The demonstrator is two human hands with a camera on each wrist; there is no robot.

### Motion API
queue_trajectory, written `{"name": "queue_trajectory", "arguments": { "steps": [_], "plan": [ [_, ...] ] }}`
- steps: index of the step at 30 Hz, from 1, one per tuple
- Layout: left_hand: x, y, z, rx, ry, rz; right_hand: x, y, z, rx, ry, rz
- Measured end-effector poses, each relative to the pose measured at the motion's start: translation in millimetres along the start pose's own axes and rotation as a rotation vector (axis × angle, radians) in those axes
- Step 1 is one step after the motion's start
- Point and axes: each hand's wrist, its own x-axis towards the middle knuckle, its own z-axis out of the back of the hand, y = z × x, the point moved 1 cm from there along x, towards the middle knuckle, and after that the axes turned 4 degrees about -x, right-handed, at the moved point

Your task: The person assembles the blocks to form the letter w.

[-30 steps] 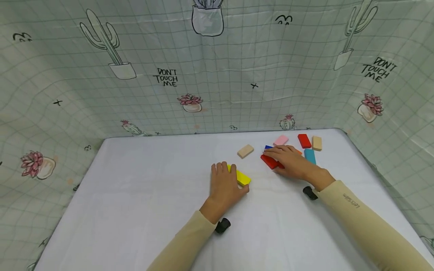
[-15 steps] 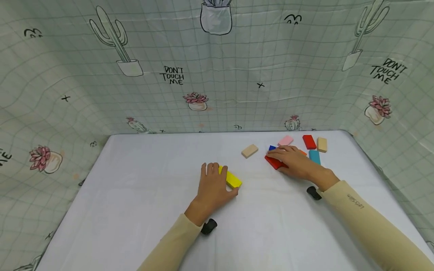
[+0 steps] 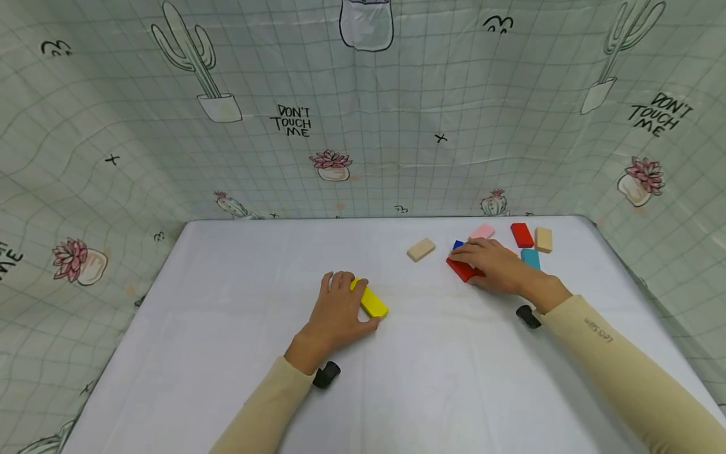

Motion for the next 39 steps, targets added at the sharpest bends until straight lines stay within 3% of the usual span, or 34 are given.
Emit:
{"name": "queue_trajectory", "arguments": {
  "steps": [18, 29, 34, 39],
  "plan": [
    [-10.1, 26.4, 3.8, -0.119, 0.058, -0.074, 1.9, -1.0, 3.2, -0.01, 0.005, 0.002],
    [-14.0, 33.1, -0.3, -0.161, 0.077, -0.107, 3.3, -1.0, 0.5, 0.01, -0.031, 0.006],
    [-16.9, 34.8, 1.3, -0.158, 0.063, -0.103, 5.0, 0.9, 1.0, 0.019, -0.056, 0.004],
    [-18.6, 34.6, 4.0, -0.129, 0.025, -0.121, 7.6, 6.1, 5.0, -0.007, -0.108, 0.058]
  ]
}}
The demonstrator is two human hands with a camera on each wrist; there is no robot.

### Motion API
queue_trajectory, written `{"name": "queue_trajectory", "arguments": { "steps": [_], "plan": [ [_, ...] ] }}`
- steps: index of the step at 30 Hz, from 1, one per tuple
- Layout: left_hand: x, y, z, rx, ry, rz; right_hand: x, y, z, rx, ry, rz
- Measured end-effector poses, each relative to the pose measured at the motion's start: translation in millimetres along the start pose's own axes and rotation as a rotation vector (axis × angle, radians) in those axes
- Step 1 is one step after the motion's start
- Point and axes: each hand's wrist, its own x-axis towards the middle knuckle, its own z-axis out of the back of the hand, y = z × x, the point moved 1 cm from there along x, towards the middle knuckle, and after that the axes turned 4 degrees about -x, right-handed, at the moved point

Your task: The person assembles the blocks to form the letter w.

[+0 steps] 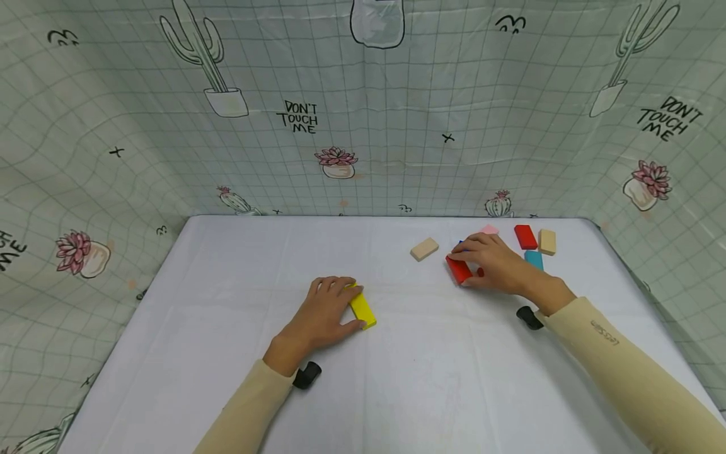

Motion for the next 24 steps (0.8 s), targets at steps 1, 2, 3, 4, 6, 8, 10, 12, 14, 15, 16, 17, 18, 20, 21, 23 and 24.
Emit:
{"name": "queue_trajectory", "arguments": {
  "steps": [1, 2, 3, 4, 6, 8, 10, 12, 14, 15, 16, 17, 18, 20, 21, 23, 24],
  "plan": [
    [-0.5, -0.3, 0.4, 0.014, -0.008, -0.005, 0.9, 1.5, 0.9, -0.002, -0.013, 0.014],
    [-1.0, -0.7, 0.9, 0.027, -0.013, -0.01, 1.8, 3.0, 1.6, -0.006, -0.024, 0.027],
    [-1.7, -1.1, 1.5, 0.041, -0.016, -0.013, 2.7, 4.4, 2.3, -0.007, -0.036, 0.037],
    [-2.2, -1.6, 1.8, 0.056, -0.02, -0.015, 3.6, 6.1, 3.2, -0.012, -0.048, 0.052],
    [-2.9, -2.6, 2.2, 0.074, -0.029, -0.021, 5.8, 9.7, 4.5, -0.022, -0.068, 0.074],
    [-3.6, -3.8, 2.2, 0.088, -0.031, -0.024, 7.9, 12.8, 5.1, -0.036, -0.083, 0.091],
    [-4.1, -4.9, 1.4, 0.102, -0.033, -0.028, 9.7, 16.4, 6.1, -0.046, -0.09, 0.103],
    [-4.6, -6.2, 0.5, 0.115, -0.035, -0.031, 11.6, 20.3, 7.4, -0.05, -0.09, 0.106],
    [-5.2, -7.5, -0.4, 0.138, -0.044, -0.033, 13.7, 24.6, 9.2, -0.052, -0.082, 0.104],
    [-5.4, -8.1, -0.6, 0.149, -0.049, -0.033, 14.9, 26.8, 10.1, -0.054, -0.077, 0.103],
    [-5.7, -8.8, -0.7, 0.162, -0.054, -0.032, 16.3, 29.0, 11.0, -0.06, -0.072, 0.104],
    [-5.8, -9.4, -0.7, 0.174, -0.056, -0.031, 17.6, 31.0, 11.7, -0.063, -0.069, 0.105],
    [-6.1, -10.1, -0.6, 0.185, -0.06, -0.028, 19.2, 33.0, 12.3, -0.066, -0.065, 0.106],
    [-6.2, -11.3, -0.3, 0.199, -0.063, -0.019, 22.3, 36.8, 12.9, -0.072, -0.06, 0.109],
    [-6.3, -12.0, 0.0, 0.202, -0.061, -0.013, 24.0, 38.6, 13.2, -0.073, -0.058, 0.113],
    [-6.4, -12.9, 0.1, 0.206, -0.055, 0.0, 27.4, 42.0, 13.0, -0.073, -0.053, 0.118],
    [-6.5, -13.3, 0.1, 0.21, -0.052, 0.005, 29.4, 43.9, 12.9, -0.074, -0.048, 0.12]
  ]
}}
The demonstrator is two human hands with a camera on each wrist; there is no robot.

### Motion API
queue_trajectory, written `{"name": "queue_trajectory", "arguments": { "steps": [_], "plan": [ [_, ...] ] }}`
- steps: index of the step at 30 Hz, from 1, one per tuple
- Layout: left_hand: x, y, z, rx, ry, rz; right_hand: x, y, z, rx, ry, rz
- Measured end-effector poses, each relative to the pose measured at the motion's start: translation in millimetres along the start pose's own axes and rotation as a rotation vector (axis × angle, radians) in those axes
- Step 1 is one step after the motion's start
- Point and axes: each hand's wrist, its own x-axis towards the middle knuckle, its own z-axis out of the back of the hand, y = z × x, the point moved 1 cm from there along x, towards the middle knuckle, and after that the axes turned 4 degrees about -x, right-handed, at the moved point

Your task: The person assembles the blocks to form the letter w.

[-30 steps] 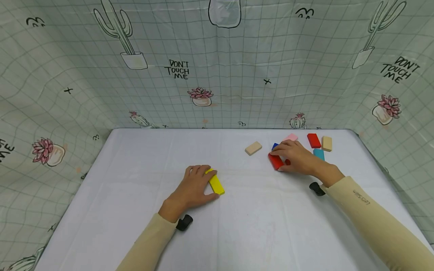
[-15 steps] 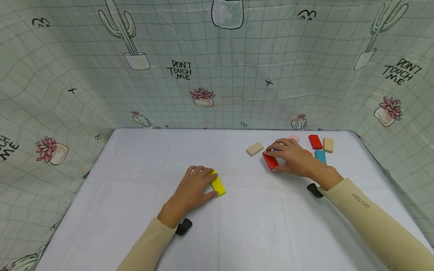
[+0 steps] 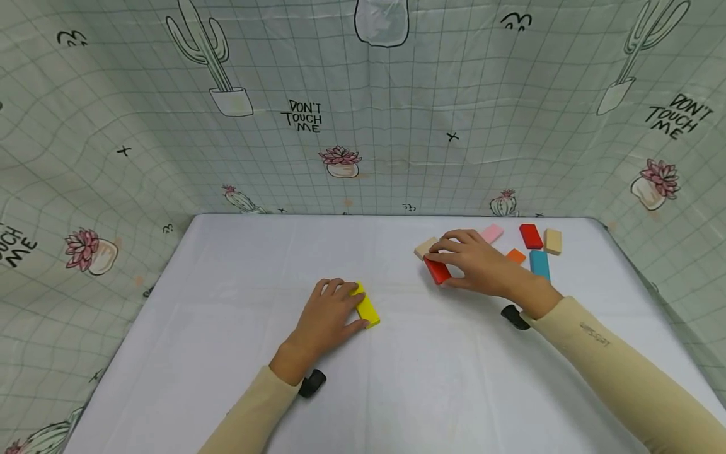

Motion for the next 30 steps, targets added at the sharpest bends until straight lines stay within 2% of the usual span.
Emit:
{"name": "queue_trajectory", "arguments": {
  "steps": [9, 15, 30],
  "plan": [
    [0.4, -3.4, -3.3, 0.041, -0.018, 0.005, 21.1, 11.9, -7.2, 0.019, 0.013, 0.032],
    [3.7, -5.8, -5.6, 0.075, 0.005, 0.02, 38.7, 20.1, -14.5, 0.047, 0.046, 0.028],
    [5.3, -6.1, -3.6, 0.029, 0.046, 0.039, 78.8, 30.5, -31.7, 0.044, 0.098, 0.006]
  ]
}}
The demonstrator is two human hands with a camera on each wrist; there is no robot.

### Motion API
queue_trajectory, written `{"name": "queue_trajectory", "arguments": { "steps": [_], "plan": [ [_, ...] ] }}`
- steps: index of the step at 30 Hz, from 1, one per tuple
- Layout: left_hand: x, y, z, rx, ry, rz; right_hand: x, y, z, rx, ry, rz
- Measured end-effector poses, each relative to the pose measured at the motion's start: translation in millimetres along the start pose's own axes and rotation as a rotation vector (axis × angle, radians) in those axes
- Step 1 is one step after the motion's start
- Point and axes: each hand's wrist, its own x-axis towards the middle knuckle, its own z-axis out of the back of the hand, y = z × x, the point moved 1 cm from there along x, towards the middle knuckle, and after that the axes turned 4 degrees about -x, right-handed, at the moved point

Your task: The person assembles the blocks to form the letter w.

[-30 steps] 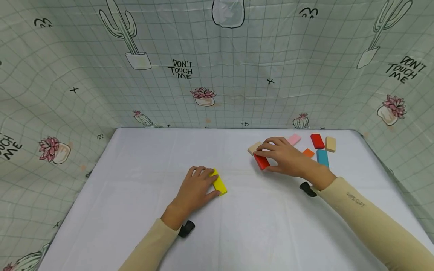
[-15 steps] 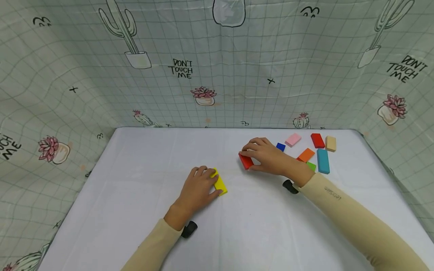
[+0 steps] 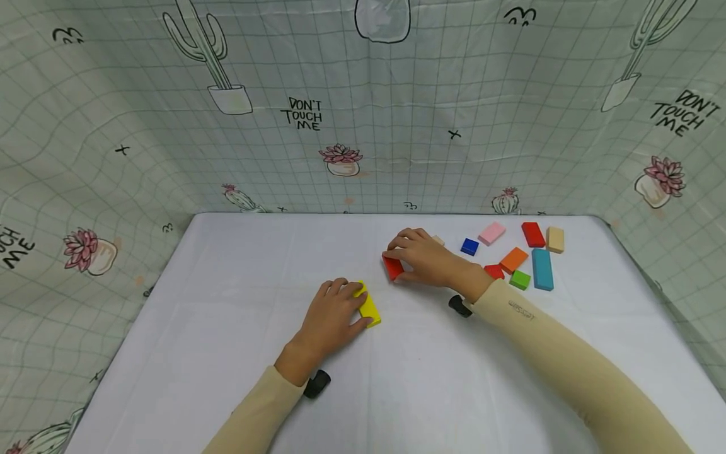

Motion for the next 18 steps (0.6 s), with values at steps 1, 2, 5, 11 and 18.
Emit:
{"name": "queue_trajectory", "arguments": {
  "steps": [1, 2, 5, 11, 18],
  "plan": [
    [-0.2, 0.2, 0.1, -0.002, -0.001, -0.001, 2.9, 0.3, -1.0, 0.002, 0.002, -0.002],
    [-0.4, 0.5, 0.1, -0.004, -0.003, -0.004, 5.9, 0.8, -1.7, 0.004, 0.003, -0.003],
    [-0.6, 0.9, 0.5, -0.007, -0.01, -0.011, 15.0, 2.4, -3.4, 0.008, 0.006, -0.005],
    [-0.1, 1.4, -0.4, -0.017, -0.009, -0.018, 30.1, 5.1, -8.2, 0.03, 0.039, -0.026],
    [0.0, 2.1, -0.6, -0.016, 0.005, -0.018, 41.1, 8.0, -15.2, 0.052, 0.035, -0.019]
  ]
}}
